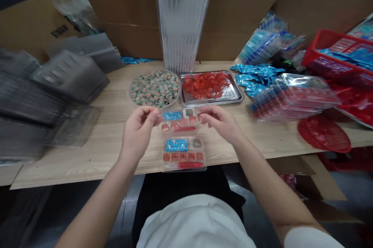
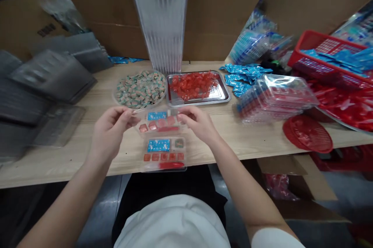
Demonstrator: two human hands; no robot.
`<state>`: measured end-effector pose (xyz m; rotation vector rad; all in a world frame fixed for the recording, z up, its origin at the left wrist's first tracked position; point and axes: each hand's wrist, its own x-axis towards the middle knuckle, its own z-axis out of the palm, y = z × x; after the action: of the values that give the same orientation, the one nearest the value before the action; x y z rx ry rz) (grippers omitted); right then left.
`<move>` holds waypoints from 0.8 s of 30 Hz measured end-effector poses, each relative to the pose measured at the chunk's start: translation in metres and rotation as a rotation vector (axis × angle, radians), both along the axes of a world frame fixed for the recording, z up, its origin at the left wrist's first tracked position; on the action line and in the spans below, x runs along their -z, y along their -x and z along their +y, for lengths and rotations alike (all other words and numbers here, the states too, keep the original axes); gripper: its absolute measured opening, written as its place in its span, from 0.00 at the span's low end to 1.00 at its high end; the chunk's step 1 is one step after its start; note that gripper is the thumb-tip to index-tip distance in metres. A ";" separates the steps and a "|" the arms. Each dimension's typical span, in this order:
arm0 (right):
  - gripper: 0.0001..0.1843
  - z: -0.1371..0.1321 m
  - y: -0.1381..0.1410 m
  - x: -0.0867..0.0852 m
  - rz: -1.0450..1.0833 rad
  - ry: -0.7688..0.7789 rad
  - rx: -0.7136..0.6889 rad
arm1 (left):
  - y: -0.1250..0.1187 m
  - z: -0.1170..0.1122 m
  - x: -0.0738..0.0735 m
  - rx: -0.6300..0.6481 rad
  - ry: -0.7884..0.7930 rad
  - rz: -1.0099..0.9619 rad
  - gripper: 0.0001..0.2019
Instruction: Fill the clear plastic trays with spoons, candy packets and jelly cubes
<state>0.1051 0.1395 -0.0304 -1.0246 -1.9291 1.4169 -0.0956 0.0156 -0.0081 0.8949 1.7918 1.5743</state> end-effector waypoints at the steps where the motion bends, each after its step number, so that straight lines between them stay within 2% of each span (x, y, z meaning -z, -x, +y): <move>1: 0.15 0.004 0.007 0.009 -0.010 0.061 0.026 | 0.005 0.008 0.010 -0.022 0.017 -0.062 0.15; 3: 0.13 0.008 0.016 0.030 -0.054 0.074 0.092 | 0.015 0.015 0.035 -0.067 0.069 -0.074 0.19; 6: 0.13 0.005 0.020 0.054 -0.170 -0.097 0.192 | 0.023 0.006 0.067 -0.104 0.150 0.083 0.23; 9: 0.19 -0.003 0.015 0.061 -0.308 -0.206 0.216 | 0.024 -0.007 0.082 -0.023 0.265 0.240 0.24; 13: 0.16 -0.010 0.012 0.054 -0.420 -0.245 0.169 | 0.020 -0.007 0.078 0.118 0.344 0.488 0.20; 15: 0.15 -0.012 0.012 0.053 -0.419 -0.259 0.151 | 0.014 -0.004 0.074 0.138 0.342 0.495 0.19; 17: 0.13 -0.012 0.012 0.054 -0.335 -0.201 0.171 | 0.007 -0.001 0.073 0.109 0.318 0.378 0.18; 21: 0.14 -0.012 0.007 0.056 -0.038 0.079 0.242 | -0.007 0.003 0.075 0.041 0.212 0.089 0.19; 24: 0.20 -0.012 -0.004 0.045 0.095 0.280 0.326 | -0.016 0.006 0.065 0.032 0.178 -0.018 0.24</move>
<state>0.1088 0.1273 -0.0756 -1.3062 -1.4426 1.5365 -0.0792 0.0217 -0.0734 0.8178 1.8625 1.3739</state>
